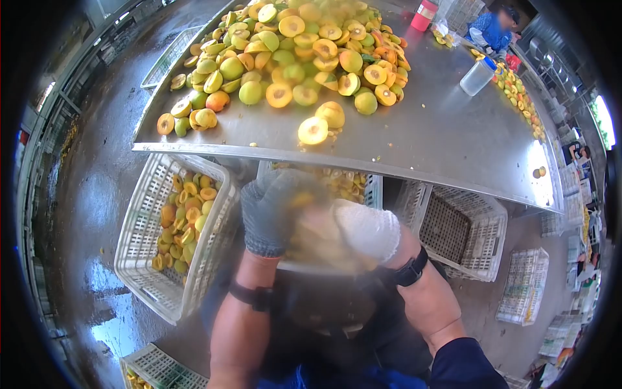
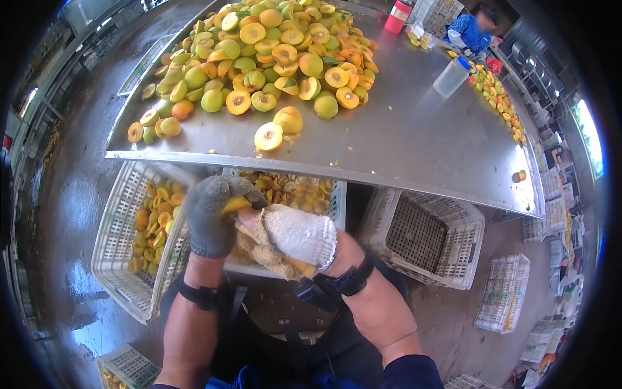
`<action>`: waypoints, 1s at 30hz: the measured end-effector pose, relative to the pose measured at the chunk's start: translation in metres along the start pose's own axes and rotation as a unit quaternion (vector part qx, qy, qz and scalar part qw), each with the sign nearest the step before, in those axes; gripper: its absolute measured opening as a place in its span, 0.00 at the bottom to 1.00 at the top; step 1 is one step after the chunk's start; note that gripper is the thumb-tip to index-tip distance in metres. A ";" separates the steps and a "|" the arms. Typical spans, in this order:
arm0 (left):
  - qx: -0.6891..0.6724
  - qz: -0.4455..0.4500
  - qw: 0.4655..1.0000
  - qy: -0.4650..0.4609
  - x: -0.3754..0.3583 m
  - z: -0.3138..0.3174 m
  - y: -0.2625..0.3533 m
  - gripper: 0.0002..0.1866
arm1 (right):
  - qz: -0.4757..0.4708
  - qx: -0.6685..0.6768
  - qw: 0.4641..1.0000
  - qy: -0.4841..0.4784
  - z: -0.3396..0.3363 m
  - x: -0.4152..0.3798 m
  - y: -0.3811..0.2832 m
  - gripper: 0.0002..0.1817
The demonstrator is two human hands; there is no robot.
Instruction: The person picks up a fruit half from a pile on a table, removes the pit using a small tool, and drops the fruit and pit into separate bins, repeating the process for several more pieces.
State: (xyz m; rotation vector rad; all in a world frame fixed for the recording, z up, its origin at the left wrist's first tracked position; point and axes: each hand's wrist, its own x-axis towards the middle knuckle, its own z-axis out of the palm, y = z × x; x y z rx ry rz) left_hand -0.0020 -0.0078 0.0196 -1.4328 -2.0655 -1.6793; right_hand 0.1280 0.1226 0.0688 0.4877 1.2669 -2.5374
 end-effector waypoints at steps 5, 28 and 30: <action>-0.138 -0.197 0.968 0.075 -0.015 0.014 -0.010 0.17 | 0.042 0.100 0.994 -0.008 0.007 0.008 0.007 0.19; -0.215 -0.253 0.935 0.124 -0.013 0.041 -0.020 0.12 | -0.234 -0.635 0.732 0.072 -0.011 0.018 0.017 0.20; -0.137 -0.177 0.973 0.063 -0.018 0.038 -0.017 0.12 | -0.157 -0.653 0.740 0.037 -0.014 0.014 -0.003 0.22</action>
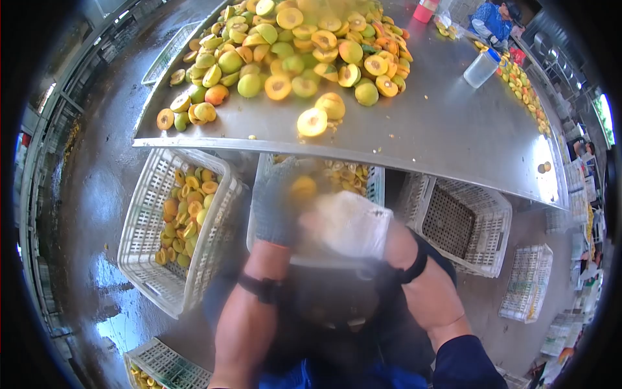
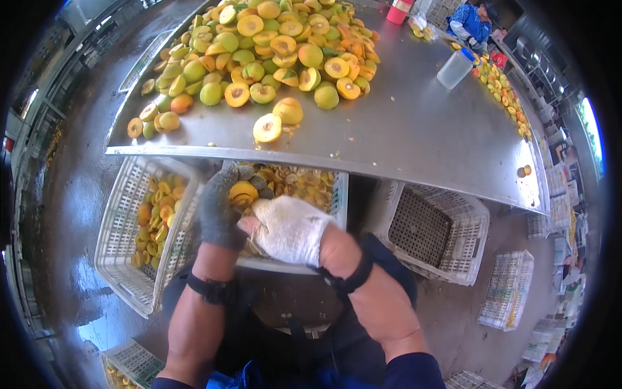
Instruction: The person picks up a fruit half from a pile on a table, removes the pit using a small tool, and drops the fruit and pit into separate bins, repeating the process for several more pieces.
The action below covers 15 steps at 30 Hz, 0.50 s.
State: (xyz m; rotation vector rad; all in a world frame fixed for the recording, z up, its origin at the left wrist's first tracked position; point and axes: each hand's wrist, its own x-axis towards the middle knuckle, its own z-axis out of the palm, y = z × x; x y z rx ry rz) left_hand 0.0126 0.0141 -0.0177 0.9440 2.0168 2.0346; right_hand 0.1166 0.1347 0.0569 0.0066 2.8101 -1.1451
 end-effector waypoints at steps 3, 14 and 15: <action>-0.046 -0.031 0.998 -0.025 -0.001 0.003 0.003 0.13 | 0.043 0.110 0.992 -0.043 -0.010 -0.005 0.005 0.22; -0.388 -0.231 0.875 0.176 0.002 0.003 -0.006 0.28 | -0.048 0.381 0.916 0.120 0.041 -0.029 0.021 0.25; -0.300 -0.183 0.922 0.161 0.002 0.000 -0.010 0.27 | -0.011 0.461 0.884 0.077 0.037 -0.034 0.027 0.28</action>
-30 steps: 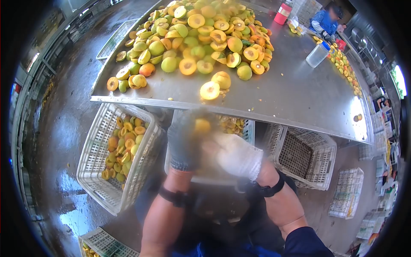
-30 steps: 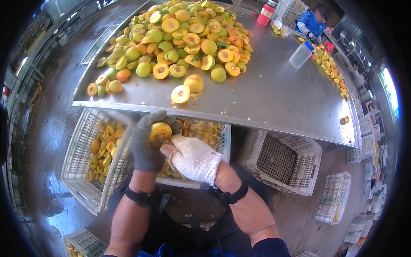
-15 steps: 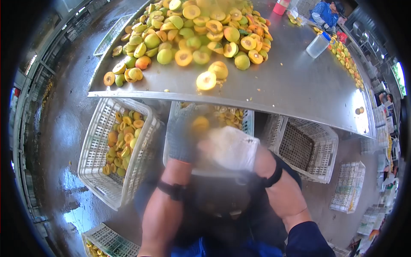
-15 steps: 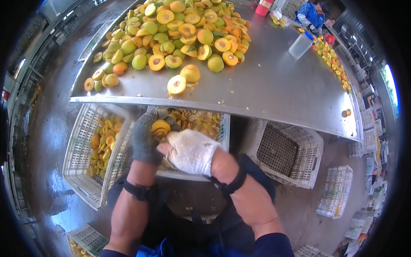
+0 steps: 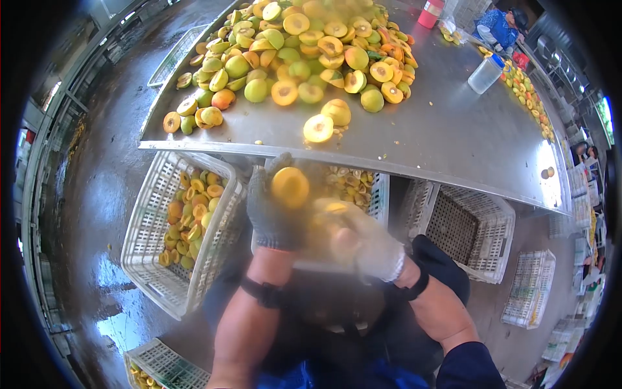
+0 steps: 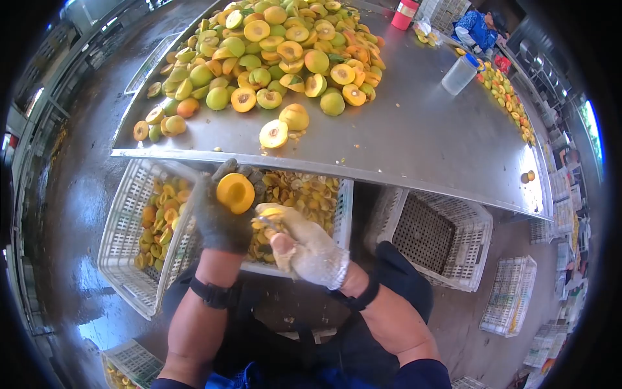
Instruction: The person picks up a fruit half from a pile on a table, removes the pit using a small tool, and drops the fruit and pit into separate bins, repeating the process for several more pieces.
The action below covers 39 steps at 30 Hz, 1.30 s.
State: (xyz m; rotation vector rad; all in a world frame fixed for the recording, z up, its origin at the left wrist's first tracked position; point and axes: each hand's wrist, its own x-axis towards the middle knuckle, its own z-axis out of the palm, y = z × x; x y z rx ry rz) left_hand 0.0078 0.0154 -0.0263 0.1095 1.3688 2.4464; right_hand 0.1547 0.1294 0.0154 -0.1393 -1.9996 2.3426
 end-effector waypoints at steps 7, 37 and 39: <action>0.181 0.124 0.975 -0.013 0.000 -0.013 0.002 0.18 | 0.140 -0.273 0.944 0.118 -0.031 0.017 0.054 0.33; 0.082 0.040 0.996 -0.019 0.020 -0.062 0.079 0.19 | 0.193 -0.208 0.942 0.182 -0.028 0.173 -0.061 0.10; 0.139 0.080 0.984 -0.074 0.006 -0.040 0.083 0.32 | 0.127 0.055 0.978 0.159 -0.023 0.151 -0.040 0.11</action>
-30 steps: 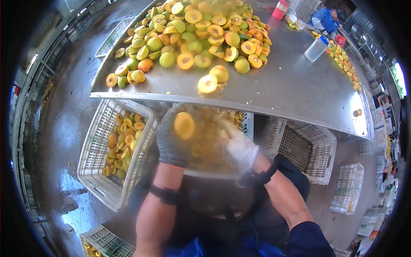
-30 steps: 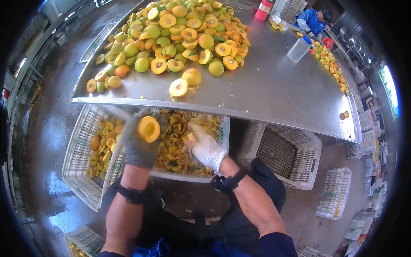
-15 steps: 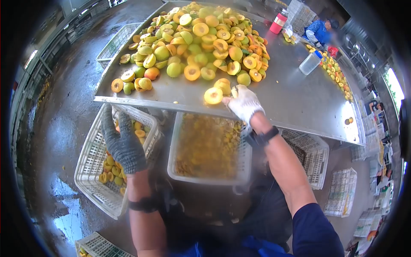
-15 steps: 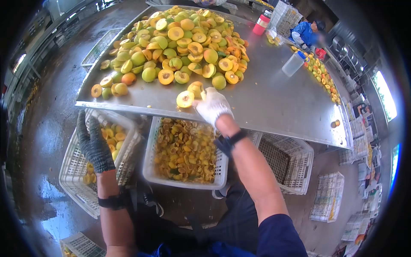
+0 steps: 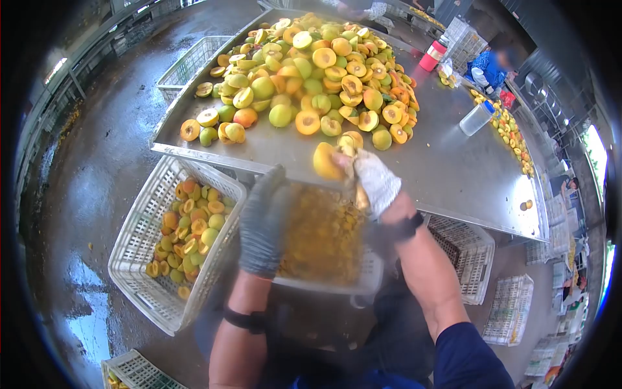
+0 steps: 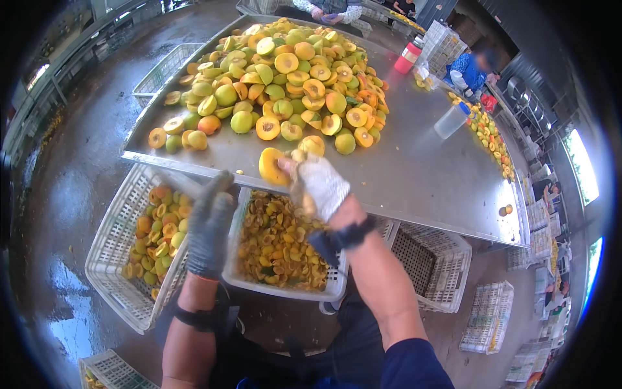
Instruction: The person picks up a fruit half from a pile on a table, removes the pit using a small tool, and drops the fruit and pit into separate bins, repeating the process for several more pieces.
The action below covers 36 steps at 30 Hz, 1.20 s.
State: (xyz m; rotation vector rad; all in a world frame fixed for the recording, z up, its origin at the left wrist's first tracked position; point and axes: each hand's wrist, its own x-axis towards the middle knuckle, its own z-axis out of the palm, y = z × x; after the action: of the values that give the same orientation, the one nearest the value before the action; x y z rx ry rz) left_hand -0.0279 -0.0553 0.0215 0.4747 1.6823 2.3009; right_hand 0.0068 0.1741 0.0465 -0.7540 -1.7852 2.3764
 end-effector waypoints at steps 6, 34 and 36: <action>0.090 0.116 0.985 -0.088 -0.028 0.038 -0.011 0.41 | -0.095 0.019 0.995 0.004 0.052 -0.099 0.032 0.15; -0.087 0.002 0.994 -0.063 -0.013 0.081 -0.032 0.32 | -0.381 -0.518 0.757 0.116 0.016 -0.124 0.019 0.11; 0.025 0.041 0.995 -0.090 -0.014 0.078 -0.024 0.33 | -0.380 -0.519 0.756 0.121 0.018 -0.124 0.020 0.10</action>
State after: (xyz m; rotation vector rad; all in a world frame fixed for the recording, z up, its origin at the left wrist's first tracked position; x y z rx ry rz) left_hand 0.0163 0.0149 0.0193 0.7520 1.6649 2.2007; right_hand 0.1123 0.1096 0.0736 -0.2105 -2.5127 0.6454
